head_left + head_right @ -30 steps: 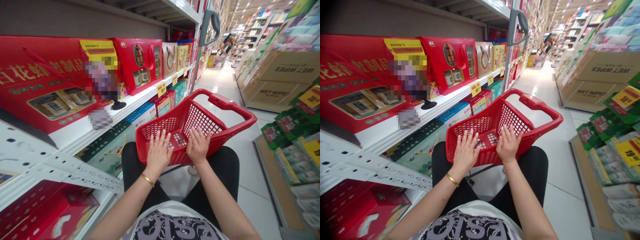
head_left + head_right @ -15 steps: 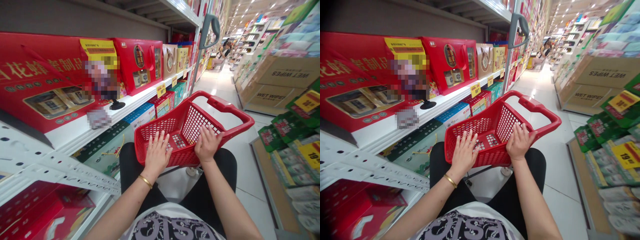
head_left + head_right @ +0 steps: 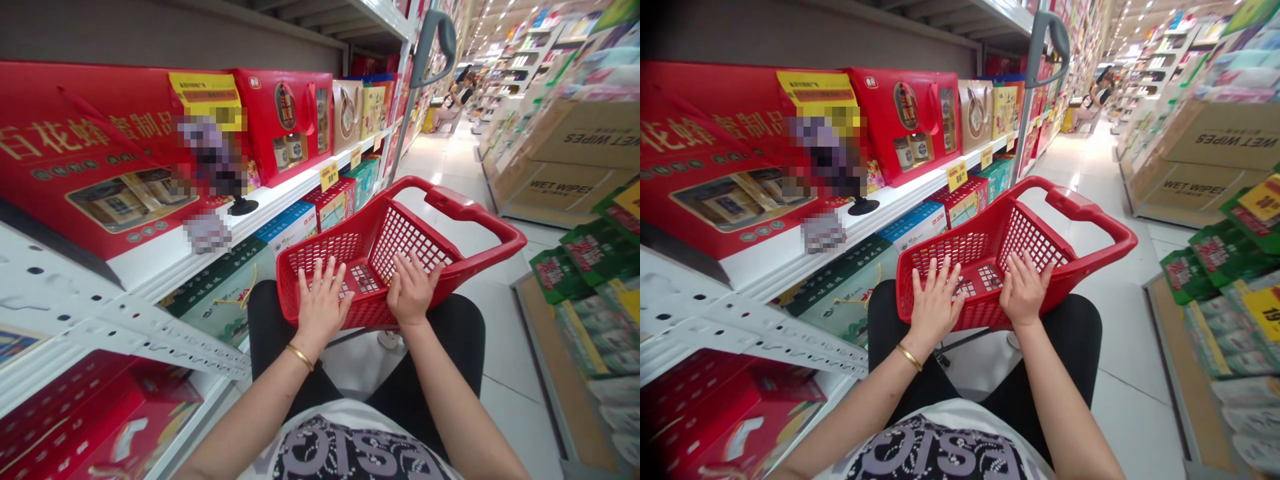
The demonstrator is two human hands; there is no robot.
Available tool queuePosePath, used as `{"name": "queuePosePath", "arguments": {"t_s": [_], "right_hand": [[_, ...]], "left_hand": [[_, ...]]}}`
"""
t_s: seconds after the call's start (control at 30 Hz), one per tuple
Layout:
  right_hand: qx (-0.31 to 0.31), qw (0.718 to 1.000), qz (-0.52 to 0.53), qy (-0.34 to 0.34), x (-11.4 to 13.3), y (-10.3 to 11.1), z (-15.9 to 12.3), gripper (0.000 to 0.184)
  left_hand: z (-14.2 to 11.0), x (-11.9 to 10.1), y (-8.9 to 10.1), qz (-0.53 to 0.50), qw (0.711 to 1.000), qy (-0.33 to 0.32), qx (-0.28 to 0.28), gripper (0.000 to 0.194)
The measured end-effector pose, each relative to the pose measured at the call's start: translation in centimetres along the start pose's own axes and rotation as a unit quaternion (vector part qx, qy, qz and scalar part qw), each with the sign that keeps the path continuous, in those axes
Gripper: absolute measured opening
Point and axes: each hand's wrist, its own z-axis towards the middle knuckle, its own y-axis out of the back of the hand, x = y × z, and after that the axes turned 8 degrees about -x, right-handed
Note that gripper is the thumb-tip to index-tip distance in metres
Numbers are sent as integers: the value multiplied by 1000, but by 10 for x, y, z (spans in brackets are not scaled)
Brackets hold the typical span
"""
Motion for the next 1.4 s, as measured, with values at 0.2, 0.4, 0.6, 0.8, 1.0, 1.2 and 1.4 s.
{"name": "queuePosePath", "arguments": {"t_s": [0.2,0.4,0.6,0.8,1.0,1.2,1.4], "right_hand": [[45,992,99,58,81,-14,-26,40],[68,994,24,83,27,9,-8,40],[-20,998,-36,-41,3,9,3,37],[93,982,151,62,125,-21,-32,36],[94,984,98,115,86,-8,-25,43],[-2,998,-40,-55,2,13,-1,37],[42,998,50,-4,76,-9,-21,42]], "left_hand": [[-4,6,-3,-8,1000,-18,0,73],[-10,29,7,-44,998,-28,-20,83],[-18,49,-1,-32,999,9,-31,88],[-28,50,-9,-5,998,10,-67,89],[-30,50,-8,5,997,-13,-71,95],[-27,47,-6,0,998,4,-70,96],[-29,47,-7,10,997,11,-71,95]]}}
